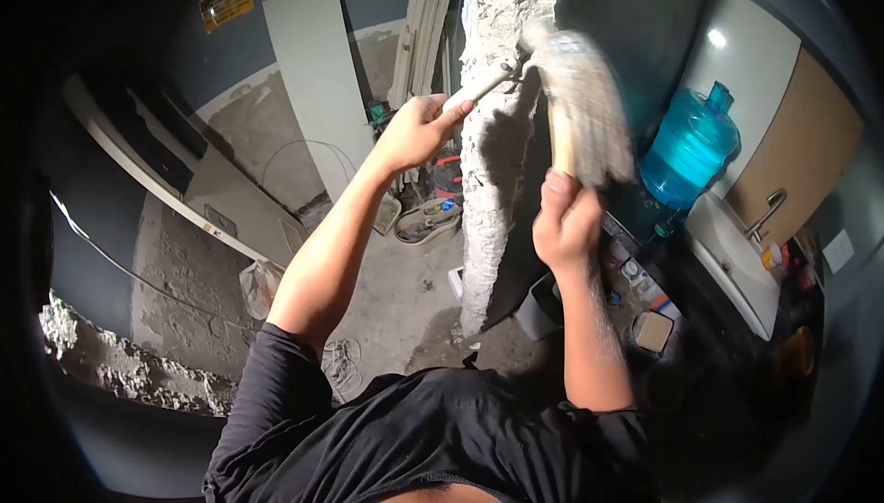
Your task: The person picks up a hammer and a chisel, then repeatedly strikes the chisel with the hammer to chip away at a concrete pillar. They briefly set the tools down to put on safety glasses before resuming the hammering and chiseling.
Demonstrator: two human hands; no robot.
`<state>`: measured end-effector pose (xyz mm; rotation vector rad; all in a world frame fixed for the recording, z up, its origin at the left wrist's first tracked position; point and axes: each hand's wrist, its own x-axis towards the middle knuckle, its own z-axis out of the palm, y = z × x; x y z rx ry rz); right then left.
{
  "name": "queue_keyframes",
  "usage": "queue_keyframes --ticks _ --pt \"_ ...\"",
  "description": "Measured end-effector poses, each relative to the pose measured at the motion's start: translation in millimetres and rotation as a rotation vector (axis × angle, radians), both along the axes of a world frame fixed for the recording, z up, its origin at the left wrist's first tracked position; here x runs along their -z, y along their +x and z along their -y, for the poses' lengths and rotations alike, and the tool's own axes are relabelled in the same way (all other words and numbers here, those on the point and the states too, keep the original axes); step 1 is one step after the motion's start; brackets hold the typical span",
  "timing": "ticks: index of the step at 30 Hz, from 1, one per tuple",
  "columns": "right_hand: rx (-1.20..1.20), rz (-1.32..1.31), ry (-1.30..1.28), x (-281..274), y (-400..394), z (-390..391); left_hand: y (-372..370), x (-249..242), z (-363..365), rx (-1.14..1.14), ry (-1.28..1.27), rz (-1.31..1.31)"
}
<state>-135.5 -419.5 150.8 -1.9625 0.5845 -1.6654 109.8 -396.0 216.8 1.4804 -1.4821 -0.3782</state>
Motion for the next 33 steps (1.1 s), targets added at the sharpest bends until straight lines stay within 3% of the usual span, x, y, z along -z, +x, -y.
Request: queue_keyframes --ticks 1,3,6,7,9,11,12,13,15,17,18,19,21,23,25,27,29,31,32,33 --pt "0.179 -0.155 -0.066 3 6 13 -3 4 0 -0.076 -0.063 0.171" --pt "0.207 -0.211 -0.077 3 0 8 -6 9 -2 -0.072 -0.100 0.212" --pt "0.015 0.016 0.220 -9 -10 -21 -6 14 -2 -0.055 -0.166 0.179" --pt "-0.178 0.154 0.253 -21 -13 -32 -7 18 0 -0.090 -0.239 0.265" --pt "-0.332 0.405 0.069 -35 -10 -47 -13 28 2 -0.118 -0.314 0.293" --pt "-0.240 0.188 -0.400 -40 -27 -35 -20 38 5 -0.163 -0.302 0.291" --pt "-0.476 0.430 -0.413 -37 -15 -41 -21 42 7 -0.187 -0.285 0.295" --pt "-0.509 0.457 -0.454 -34 -11 -41 -22 47 9 -0.209 -0.267 0.297" --pt "-0.426 0.407 -0.413 -6 -2 -24 -27 51 10 -0.245 -0.197 0.245" --pt "-0.154 0.073 -0.134 42 0 5 -28 53 12 -0.233 -0.174 0.242" --pt "0.037 -0.137 0.136 50 -1 11 -28 55 14 -0.219 -0.184 0.223" --pt "-0.009 -0.089 0.345 58 2 15 -27 56 15 -0.206 -0.193 0.206" --pt "0.037 -0.004 0.331 59 1 4 -24 52 12 -0.219 -0.174 0.232" --pt "-0.100 0.113 0.363 49 -7 -15 -25 45 8 -0.199 -0.040 0.218" --pt "-0.166 0.194 0.172 37 -10 -29 -26 47 8 -0.203 -0.020 0.215" --pt "-0.169 0.296 -0.229 19 0 -32 -24 48 8 -0.196 -0.015 0.222" --pt "-0.336 0.378 -0.434 13 9 -21 -23 47 9 -0.182 -0.006 0.204" --pt "-0.061 0.181 -0.587 13 22 -4 -22 50 11 -0.184 -0.013 0.211" --pt "-0.043 0.075 -0.278 48 19 12 -22 51 11 -0.195 -0.023 0.217" --pt "0.010 -0.134 0.315 40 18 4 -22 52 12 -0.192 -0.026 0.218"
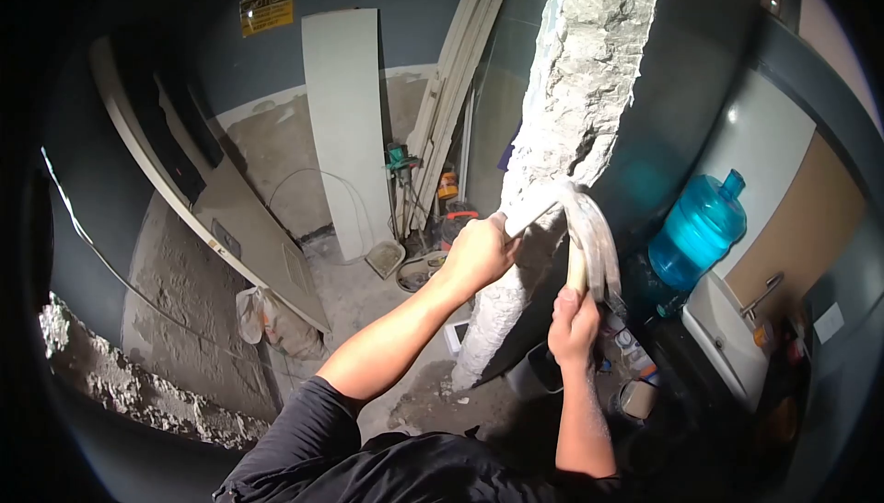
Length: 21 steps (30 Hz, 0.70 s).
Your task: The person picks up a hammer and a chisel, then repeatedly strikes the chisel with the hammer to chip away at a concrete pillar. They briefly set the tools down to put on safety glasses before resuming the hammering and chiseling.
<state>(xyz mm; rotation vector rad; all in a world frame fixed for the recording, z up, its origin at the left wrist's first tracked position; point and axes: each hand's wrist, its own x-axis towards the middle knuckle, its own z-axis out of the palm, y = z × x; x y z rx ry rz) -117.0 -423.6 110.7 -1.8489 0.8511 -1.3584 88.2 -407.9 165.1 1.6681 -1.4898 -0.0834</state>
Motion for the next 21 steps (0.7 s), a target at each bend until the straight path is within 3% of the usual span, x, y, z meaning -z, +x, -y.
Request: queue_keyframes --ticks 2,4,8,10,12,13,14,16,18,21 --pt "-0.008 0.159 0.072 21 -3 3 2 -1 1 -0.002 -0.005 -0.006" --pt "-0.038 0.260 -0.039 11 -6 -18 4 -4 0 -0.014 -0.032 0.009" --pt "-0.165 0.515 -0.594 -15 2 -41 1 -10 -6 -0.004 0.036 0.007" --pt "-0.224 0.529 -0.724 -9 7 -28 2 -7 -3 -0.012 0.027 0.011" --pt "0.086 0.161 -0.649 14 9 -9 2 -8 -2 0.008 0.031 -0.007" --pt "-0.006 0.020 0.043 20 5 -3 3 -7 2 0.010 0.034 -0.013" --pt "0.049 0.044 -0.082 21 11 0 2 -6 0 0.015 0.043 -0.017" --pt "-0.021 0.149 0.053 17 2 -17 4 -11 -3 0.008 0.040 -0.001" --pt "-0.146 0.232 -0.033 16 -5 -32 3 -6 -2 0.000 0.048 0.005" --pt "-0.095 0.373 -0.445 -4 3 -46 5 10 6 0.003 -0.035 0.047"
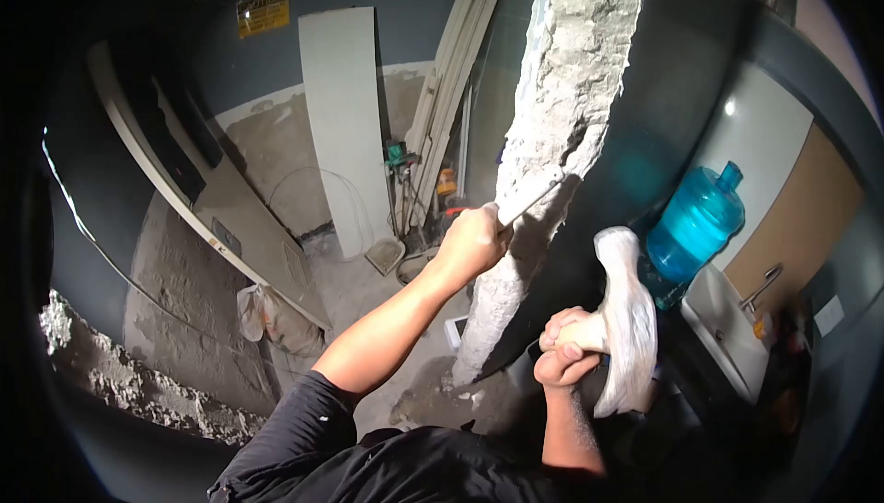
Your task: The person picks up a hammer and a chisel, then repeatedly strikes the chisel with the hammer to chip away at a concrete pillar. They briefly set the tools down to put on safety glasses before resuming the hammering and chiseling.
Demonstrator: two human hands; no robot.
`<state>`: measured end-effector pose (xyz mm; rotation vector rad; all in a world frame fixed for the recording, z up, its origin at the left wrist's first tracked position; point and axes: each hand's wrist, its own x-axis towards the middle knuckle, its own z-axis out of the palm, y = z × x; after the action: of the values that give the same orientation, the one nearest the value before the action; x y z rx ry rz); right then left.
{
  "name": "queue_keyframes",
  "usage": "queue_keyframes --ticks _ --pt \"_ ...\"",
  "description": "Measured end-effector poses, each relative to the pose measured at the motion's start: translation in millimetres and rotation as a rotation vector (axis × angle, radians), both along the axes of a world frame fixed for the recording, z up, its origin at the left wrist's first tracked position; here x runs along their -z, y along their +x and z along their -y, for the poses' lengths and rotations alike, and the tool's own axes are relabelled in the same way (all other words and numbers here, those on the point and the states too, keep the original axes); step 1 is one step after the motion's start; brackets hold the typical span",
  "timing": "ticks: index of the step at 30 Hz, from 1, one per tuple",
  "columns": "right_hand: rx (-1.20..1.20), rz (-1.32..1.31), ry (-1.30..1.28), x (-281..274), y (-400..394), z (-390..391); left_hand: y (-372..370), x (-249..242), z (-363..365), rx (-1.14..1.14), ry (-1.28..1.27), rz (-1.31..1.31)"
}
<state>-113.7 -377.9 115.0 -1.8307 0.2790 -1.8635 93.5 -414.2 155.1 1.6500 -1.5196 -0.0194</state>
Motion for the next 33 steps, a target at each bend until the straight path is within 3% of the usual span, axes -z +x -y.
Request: queue_keyframes --ticks 1,3,4,5,7,9,11,13,15,16,17,21,22,23,25,26,27,29,30,31,33 --pt "-0.070 0.091 -0.103 -3 5 3 0 -3 -2 -0.012 -0.028 -0.005" --pt "0.047 -0.010 -0.365 5 4 34 -3 -4 -3 -0.019 -0.054 -0.012" --pt "0.230 -0.038 -0.222 63 -1 72 -4 -5 -4 -0.011 -0.052 -0.018" --pt "0.147 -0.388 0.313 34 -7 50 -4 -7 -5 -0.006 -0.052 -0.023" --pt "0.105 -0.262 0.467 38 -10 54 -5 -6 -4 -0.018 -0.030 -0.046" --pt "-0.050 -0.159 0.406 25 -15 32 -4 -8 -2 -0.036 -0.043 -0.044" --pt "-0.045 0.134 0.081 26 -2 27 -5 -9 -3 -0.030 -0.032 -0.050" --pt "-0.070 0.122 -0.271 2 0 25 -4 -9 -3 -0.025 -0.019 -0.052" --pt "0.101 0.006 -0.402 13 6 48 -5 -9 -4 -0.029 -0.034 -0.047" --pt "0.142 -0.285 0.085 61 -7 64 -7 -10 -6 -0.026 -0.031 -0.047" --pt "0.149 -0.414 0.472 42 0 61 -8 -14 -8 -0.029 -0.022 -0.061" --pt "0.011 -0.229 0.427 32 -3 25 -3 -14 -9 -0.033 -0.010 -0.030" --pt "-0.070 0.079 0.190 36 9 24 -1 -12 -6 -0.039 -0.010 -0.034" --pt "0.002 0.115 -0.014 18 15 18 -3 -10 -4 -0.043 -0.015 -0.041" --pt "-0.057 0.147 -0.186 13 19 29 -2 -8 -4 -0.046 -0.013 -0.048" --pt "0.095 0.029 -0.394 21 17 51 -3 -9 -5 -0.049 0.002 -0.056" --pt "0.102 -0.177 -0.025 56 7 65 -3 -10 -6 -0.052 0.011 -0.063" --pt "0.238 -0.356 0.397 64 6 80 -4 -4 -4 -0.071 0.020 -0.077" --pt "0.136 -0.283 0.524 50 -2 65 -1 -1 -1 -0.090 0.026 -0.085" --pt "0.068 -0.144 0.587 35 -3 48 4 3 3 -0.081 0.041 -0.068" --pt "-0.201 0.022 0.458 27 -10 32 2 7 6 -0.080 0.026 -0.082"
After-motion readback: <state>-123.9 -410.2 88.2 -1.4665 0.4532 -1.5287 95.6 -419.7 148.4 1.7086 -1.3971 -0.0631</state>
